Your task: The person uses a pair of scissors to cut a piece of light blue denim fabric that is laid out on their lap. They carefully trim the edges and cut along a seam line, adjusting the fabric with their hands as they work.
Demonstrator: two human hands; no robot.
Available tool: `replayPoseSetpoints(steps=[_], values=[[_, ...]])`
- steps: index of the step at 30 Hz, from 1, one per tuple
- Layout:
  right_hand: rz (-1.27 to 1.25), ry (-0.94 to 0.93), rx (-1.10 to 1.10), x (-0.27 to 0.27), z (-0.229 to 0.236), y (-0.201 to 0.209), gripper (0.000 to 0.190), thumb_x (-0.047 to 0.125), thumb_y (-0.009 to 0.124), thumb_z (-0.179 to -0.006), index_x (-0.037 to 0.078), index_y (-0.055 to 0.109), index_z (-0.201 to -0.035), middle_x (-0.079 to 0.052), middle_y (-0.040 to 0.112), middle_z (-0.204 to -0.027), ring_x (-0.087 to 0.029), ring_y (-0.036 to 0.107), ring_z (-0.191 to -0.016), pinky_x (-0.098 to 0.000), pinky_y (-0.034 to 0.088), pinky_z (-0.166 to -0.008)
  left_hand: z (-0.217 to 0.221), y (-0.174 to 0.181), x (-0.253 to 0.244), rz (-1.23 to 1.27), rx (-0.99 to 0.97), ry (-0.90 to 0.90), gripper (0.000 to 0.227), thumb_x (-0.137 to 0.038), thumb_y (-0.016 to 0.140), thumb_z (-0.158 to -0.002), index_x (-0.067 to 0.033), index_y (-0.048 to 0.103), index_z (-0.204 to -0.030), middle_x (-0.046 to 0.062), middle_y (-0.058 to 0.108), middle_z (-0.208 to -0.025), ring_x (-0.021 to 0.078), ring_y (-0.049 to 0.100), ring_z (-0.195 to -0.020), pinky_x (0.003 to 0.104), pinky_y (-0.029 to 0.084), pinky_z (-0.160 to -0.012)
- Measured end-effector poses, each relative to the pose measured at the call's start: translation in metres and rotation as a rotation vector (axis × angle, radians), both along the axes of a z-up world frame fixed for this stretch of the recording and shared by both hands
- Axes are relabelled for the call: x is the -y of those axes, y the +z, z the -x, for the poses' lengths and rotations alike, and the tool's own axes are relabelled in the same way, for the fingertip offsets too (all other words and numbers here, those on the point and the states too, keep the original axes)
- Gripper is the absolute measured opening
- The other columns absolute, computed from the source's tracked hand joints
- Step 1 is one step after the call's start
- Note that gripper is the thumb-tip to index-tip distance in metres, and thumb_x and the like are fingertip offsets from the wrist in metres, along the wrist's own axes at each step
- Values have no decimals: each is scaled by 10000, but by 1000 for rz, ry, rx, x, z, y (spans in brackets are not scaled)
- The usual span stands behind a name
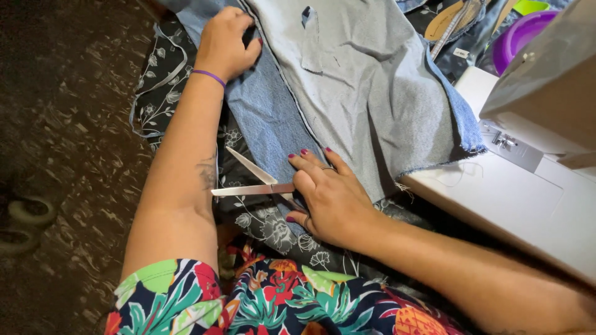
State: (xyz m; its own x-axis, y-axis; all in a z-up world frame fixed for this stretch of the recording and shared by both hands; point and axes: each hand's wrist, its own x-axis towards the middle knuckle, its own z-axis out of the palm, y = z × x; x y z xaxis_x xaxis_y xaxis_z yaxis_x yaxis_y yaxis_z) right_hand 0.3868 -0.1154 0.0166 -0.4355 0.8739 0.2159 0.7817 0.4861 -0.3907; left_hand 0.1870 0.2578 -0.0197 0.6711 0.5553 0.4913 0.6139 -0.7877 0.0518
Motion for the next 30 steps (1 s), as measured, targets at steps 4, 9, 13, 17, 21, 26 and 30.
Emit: replayPoseSetpoints(steps=[4,9,13,17,21,26,30], values=[[17,-52,19,2,1,5,719,562,896,-774,34,591,-1157,-220,555,-1584,-424,523,-1473,-657,261,-1225,-6,3,31,203,-184,62,751,-434,618,-1013,93,536,-1542,325,494,-1597,481,449,-1467,600,328,-1164],[41,-100,66,2,1,5,751,628,887,-775,44,583,-1138,-238,479,-1634,-428,453,-1523,-685,240,-1236,-21,30,63,489,-391,300,1054,-765,431,-999,-57,153,-1728,171,96,-1806,354,68,-1659,660,57,-1290],[56,-103,85,0,1,6,749,646,879,-779,47,581,-1116,-241,477,-1639,-433,455,-1521,-687,251,-1224,-21,30,59,518,-401,311,1108,-809,421,-983,-32,144,-1724,180,66,-1806,375,49,-1660,665,41,-1288],[57,-126,140,2,2,7,817,705,853,-772,47,596,-1183,-232,504,-1622,-417,486,-1496,-671,265,-1222,-3,14,42,526,-88,141,751,-490,768,-873,-152,505,-1489,157,366,-1713,400,261,-1601,743,106,-1212],[-40,-153,179,5,2,4,830,750,835,-757,56,609,-1152,-221,597,-1536,-390,596,-1407,-661,332,-1194,12,9,36,507,54,-64,243,-373,887,-821,-363,799,-1047,32,580,-1428,300,523,-1355,489,245,-1151],[-68,-154,196,4,1,2,846,774,827,-746,67,616,-1160,-213,629,-1505,-368,603,-1406,-642,353,-1181,-4,31,65,634,-90,-124,298,-425,935,-784,-376,833,-1059,-67,535,-1317,273,403,-1365,510,141,-1178],[-65,-141,166,3,0,2,835,766,831,-753,66,614,-1155,-215,641,-1488,-369,608,-1402,-626,361,-1171,-20,47,78,659,-197,-129,236,-420,936,-798,-410,816,-1002,-109,491,-1212,236,412,-1292,485,189,-1131]])
